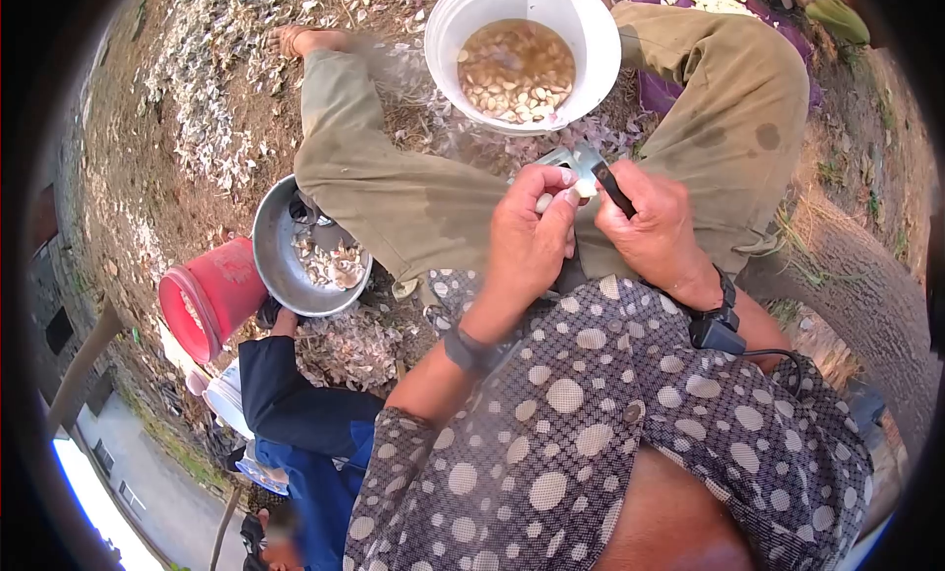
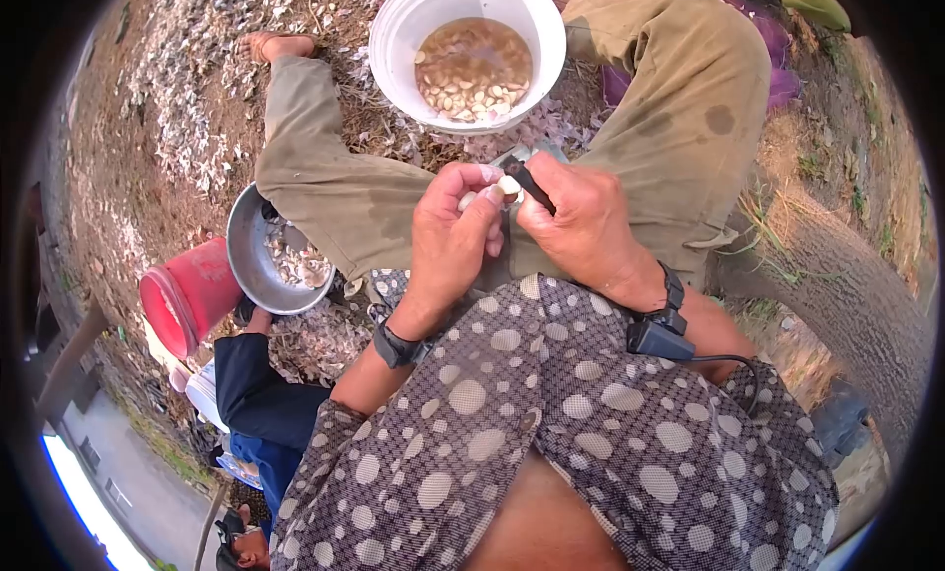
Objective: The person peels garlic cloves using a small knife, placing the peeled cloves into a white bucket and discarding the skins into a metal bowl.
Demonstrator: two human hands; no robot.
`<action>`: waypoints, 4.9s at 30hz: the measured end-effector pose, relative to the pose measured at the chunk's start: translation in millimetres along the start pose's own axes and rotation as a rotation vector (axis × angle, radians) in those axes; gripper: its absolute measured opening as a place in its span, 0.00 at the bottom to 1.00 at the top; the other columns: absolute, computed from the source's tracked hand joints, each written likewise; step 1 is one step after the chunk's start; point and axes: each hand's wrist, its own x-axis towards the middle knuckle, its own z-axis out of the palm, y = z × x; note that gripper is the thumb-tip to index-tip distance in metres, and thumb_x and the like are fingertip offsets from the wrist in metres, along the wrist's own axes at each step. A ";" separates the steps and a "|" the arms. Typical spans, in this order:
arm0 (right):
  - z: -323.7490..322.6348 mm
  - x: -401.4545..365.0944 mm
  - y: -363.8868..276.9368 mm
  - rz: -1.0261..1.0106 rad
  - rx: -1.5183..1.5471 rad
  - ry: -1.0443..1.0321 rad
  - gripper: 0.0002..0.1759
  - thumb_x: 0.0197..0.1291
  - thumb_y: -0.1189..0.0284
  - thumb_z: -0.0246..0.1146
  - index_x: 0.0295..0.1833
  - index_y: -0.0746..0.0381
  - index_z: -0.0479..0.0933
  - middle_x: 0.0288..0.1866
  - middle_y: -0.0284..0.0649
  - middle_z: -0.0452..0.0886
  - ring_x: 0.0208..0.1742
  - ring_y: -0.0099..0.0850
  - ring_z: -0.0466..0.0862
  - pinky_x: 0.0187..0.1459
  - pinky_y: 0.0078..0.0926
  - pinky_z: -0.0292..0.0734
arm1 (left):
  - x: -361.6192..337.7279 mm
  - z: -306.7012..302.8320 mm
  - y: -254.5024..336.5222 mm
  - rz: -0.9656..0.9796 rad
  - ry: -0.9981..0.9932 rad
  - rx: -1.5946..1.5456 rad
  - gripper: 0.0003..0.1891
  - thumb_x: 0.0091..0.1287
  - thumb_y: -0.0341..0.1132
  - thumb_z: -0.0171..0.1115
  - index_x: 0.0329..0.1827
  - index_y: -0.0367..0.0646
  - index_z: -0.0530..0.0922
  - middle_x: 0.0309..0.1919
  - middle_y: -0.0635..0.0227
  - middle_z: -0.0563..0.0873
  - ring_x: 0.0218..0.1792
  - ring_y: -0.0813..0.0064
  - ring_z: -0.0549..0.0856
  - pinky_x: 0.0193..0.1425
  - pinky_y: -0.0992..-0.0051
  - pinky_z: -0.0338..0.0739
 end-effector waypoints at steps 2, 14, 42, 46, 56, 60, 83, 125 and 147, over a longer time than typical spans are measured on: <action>1.7 -1.8 1.7 0.071 0.154 -0.038 0.04 0.61 0.79 0.65 0.38 0.65 0.76 0.25 0.43 0.79 0.23 0.31 0.79 0.27 0.32 0.74 | 3.4 -3.0 -4.2 -0.033 -0.034 -0.003 0.07 0.77 0.29 0.55 0.53 0.36 0.77 0.35 0.70 0.85 0.27 0.88 0.79 0.30 0.82 0.76; -15.5 10.2 30.8 0.485 1.093 -0.443 0.02 0.67 0.80 0.60 0.41 0.65 0.78 0.32 0.34 0.83 0.24 0.14 0.75 0.26 0.13 0.68 | 12.3 -3.2 -16.9 -0.092 -0.322 -0.533 0.11 0.79 0.32 0.56 0.57 0.36 0.77 0.41 0.64 0.85 0.41 0.74 0.85 0.48 0.70 0.86; -43.9 2.3 33.2 0.306 0.564 0.023 0.16 0.62 0.69 0.75 0.40 0.64 0.73 0.25 0.36 0.72 0.27 0.21 0.69 0.30 0.28 0.70 | 50.9 54.7 36.2 0.022 -0.014 0.068 0.12 0.81 0.42 0.57 0.49 0.42 0.77 0.28 0.74 0.77 0.24 0.88 0.71 0.25 0.83 0.69; -38.0 0.7 34.1 0.209 0.599 0.032 0.13 0.65 0.72 0.71 0.37 0.64 0.72 0.25 0.34 0.71 0.27 0.19 0.68 0.29 0.26 0.69 | 47.3 55.2 34.1 0.132 -0.130 0.218 0.09 0.80 0.38 0.58 0.50 0.41 0.78 0.33 0.74 0.81 0.29 0.88 0.76 0.32 0.84 0.71; -34.9 -4.6 22.1 0.369 1.023 -0.081 0.12 0.73 0.70 0.64 0.34 0.62 0.75 0.27 0.24 0.73 0.23 0.11 0.66 0.24 0.16 0.63 | 36.5 48.5 38.9 0.520 -0.192 0.444 0.09 0.81 0.34 0.56 0.52 0.37 0.79 0.44 0.62 0.86 0.36 0.75 0.84 0.44 0.74 0.80; -30.5 -2.6 29.6 0.372 1.241 -0.109 0.11 0.74 0.68 0.61 0.37 0.62 0.76 0.27 0.26 0.76 0.18 0.12 0.68 0.22 0.16 0.66 | 34.6 43.6 36.1 0.460 -0.232 0.389 0.10 0.82 0.35 0.54 0.57 0.39 0.76 0.41 0.64 0.85 0.34 0.77 0.82 0.40 0.77 0.78; -45.7 -9.5 76.5 0.591 1.606 0.130 0.13 0.76 0.65 0.56 0.38 0.60 0.72 0.22 0.28 0.72 0.21 0.17 0.70 0.24 0.18 0.64 | 191.8 195.4 133.1 -0.131 -0.479 -0.144 0.25 0.79 0.42 0.56 0.70 0.31 0.68 0.61 0.51 0.77 0.64 0.58 0.79 0.76 0.56 0.71; -25.6 60.5 93.2 0.961 1.720 0.126 0.12 0.76 0.60 0.55 0.50 0.59 0.70 0.28 0.30 0.68 0.32 0.25 0.72 0.49 0.38 0.76 | 343.2 -39.8 -141.5 -0.010 -0.548 1.350 0.13 0.59 0.35 0.67 0.47 0.47 0.86 0.42 0.55 0.89 0.45 0.50 0.87 0.50 0.55 0.82; -12.3 21.3 68.3 0.658 1.586 0.074 0.06 0.75 0.68 0.55 0.46 0.58 0.71 0.28 0.28 0.70 0.29 0.20 0.72 0.44 0.29 0.78 | 244.2 -75.7 24.5 -0.399 -0.445 0.568 0.13 0.70 0.31 0.60 0.56 0.50 0.76 0.58 0.66 0.86 0.52 0.76 0.86 0.54 0.71 0.84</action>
